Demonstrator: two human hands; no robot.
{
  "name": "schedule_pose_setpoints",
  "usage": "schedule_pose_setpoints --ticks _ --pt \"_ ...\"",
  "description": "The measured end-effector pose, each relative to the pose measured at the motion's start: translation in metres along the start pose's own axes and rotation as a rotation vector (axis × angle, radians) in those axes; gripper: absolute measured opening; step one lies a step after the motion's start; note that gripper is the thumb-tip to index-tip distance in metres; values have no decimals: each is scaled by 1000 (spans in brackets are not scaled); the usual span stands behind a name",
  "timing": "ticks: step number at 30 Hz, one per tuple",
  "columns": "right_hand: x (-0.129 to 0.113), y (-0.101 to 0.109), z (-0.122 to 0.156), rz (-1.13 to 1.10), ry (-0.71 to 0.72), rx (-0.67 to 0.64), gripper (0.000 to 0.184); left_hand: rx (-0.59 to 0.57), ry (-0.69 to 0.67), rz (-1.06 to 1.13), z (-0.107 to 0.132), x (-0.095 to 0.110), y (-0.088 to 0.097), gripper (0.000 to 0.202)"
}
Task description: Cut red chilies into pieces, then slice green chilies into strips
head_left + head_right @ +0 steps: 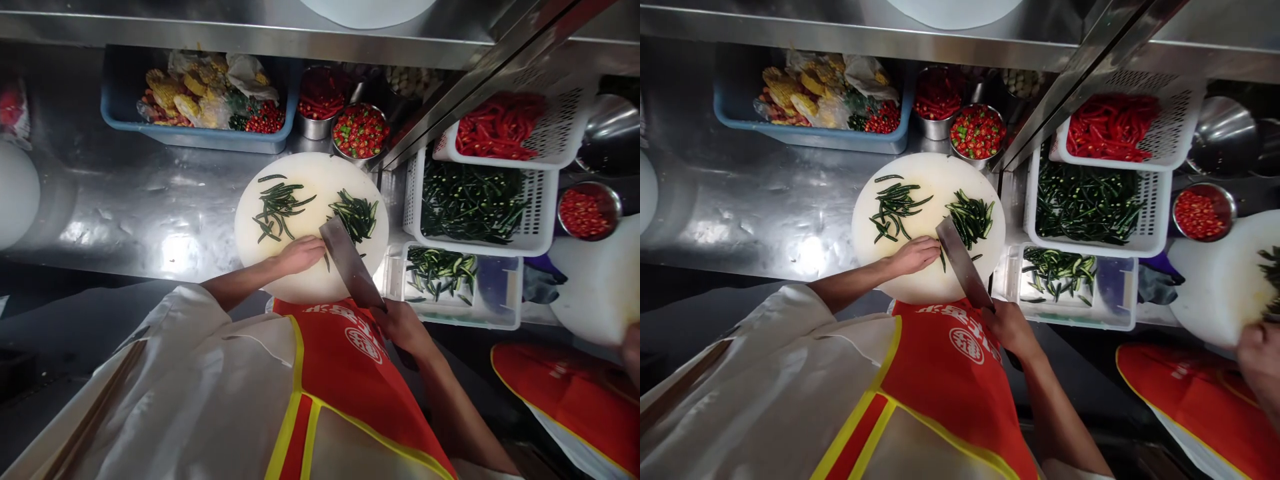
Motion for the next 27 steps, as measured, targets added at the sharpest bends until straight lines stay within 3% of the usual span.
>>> schedule_pose_setpoints --ticks 11,15,19,22,25,27 --pt "0 8 18 123 -69 -56 26 36 9 12 -6 0 -6 27" --pt "-8 -2 -2 154 -48 -38 27 24 11 3 -6 -2 -8 27" --pt "-23 -9 -36 146 7 85 29 2 21 19 -6 0 -8 28" --pt "-24 -8 -41 107 40 144 33 17 85 52 2 -1 2 28" --pt "-11 -7 -22 155 53 144 37 76 273 -41 18 -11 27 26" --pt "-1 -9 -5 194 99 79 38 47 381 -164 27 -23 45 27"
Point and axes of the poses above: each hand's wrist, its own z-axis away from the middle knuckle, its own y-axis out of the back of the hand, x = y × z, the point moved 1 cm from there along -z, towards the middle knuckle, and after that the axes turned 1 degree about -x, right-handed, at the moved point
